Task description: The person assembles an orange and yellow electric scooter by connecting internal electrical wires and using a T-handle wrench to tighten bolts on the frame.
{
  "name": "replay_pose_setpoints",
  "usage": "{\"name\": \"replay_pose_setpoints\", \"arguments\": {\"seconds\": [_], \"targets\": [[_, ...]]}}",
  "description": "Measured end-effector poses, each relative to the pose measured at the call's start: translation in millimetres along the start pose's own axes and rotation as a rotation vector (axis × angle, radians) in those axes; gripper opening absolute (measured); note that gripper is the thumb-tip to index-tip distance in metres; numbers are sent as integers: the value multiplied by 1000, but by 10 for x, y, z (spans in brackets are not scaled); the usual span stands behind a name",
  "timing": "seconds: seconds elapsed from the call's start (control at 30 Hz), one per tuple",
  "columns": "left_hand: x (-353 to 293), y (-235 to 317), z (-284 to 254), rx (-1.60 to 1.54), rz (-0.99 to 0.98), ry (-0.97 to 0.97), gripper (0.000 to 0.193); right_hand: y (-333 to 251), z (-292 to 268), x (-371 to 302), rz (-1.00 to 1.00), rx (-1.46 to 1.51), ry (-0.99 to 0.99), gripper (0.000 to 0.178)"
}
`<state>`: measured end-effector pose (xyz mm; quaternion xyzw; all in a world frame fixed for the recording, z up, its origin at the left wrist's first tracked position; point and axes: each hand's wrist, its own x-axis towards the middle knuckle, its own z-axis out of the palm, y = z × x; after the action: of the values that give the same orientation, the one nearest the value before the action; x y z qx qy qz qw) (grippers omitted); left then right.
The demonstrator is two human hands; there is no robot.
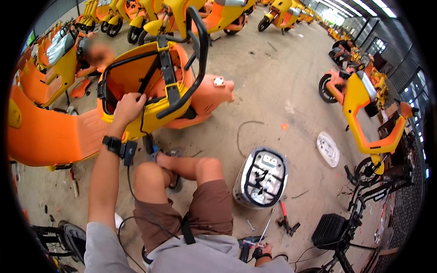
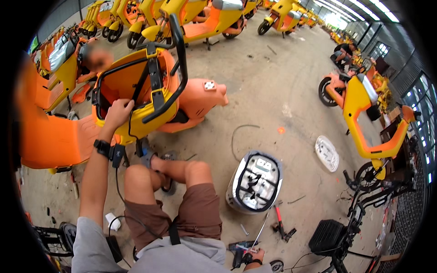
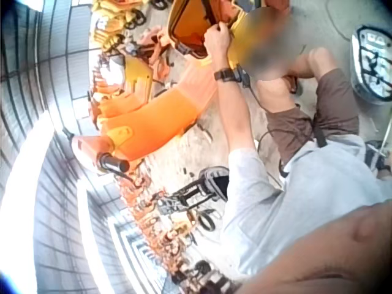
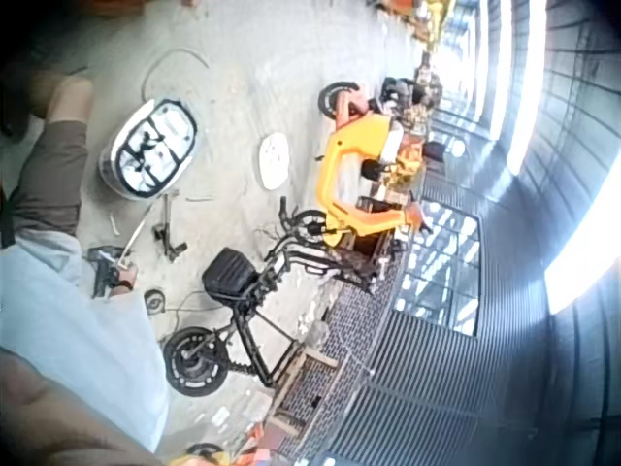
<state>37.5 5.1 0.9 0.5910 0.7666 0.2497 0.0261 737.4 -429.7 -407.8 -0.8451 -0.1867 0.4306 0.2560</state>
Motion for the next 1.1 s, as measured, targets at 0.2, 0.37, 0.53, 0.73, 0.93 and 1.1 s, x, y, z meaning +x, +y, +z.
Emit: {"name": "replay_pose_setpoints", "arguments": {"seconds": [0.2,0.37,0.53,0.73,0.93,1.1], "targets": [[6,95,-20,4,-7,44,43,-46,-162,46,120,223,2,57],[-104,164,-56,-39,-55,-54,44,1,-249,146,-5,92,-73,32],[-60,62,-1,-7,-43,-10,43,-269,-509,502,530,1006,-20,15],[-45,163,-122,-11,-14,-10,41,-2145,58,74,288,938,-170,12],[-98,85,-101,-15,-10,24,42,-4167,701,-820,120,953,-517,17],[-52,104,-71,-46,-41,-19,41,-5616,1099,-1853,-154,797,-807,25]]}}
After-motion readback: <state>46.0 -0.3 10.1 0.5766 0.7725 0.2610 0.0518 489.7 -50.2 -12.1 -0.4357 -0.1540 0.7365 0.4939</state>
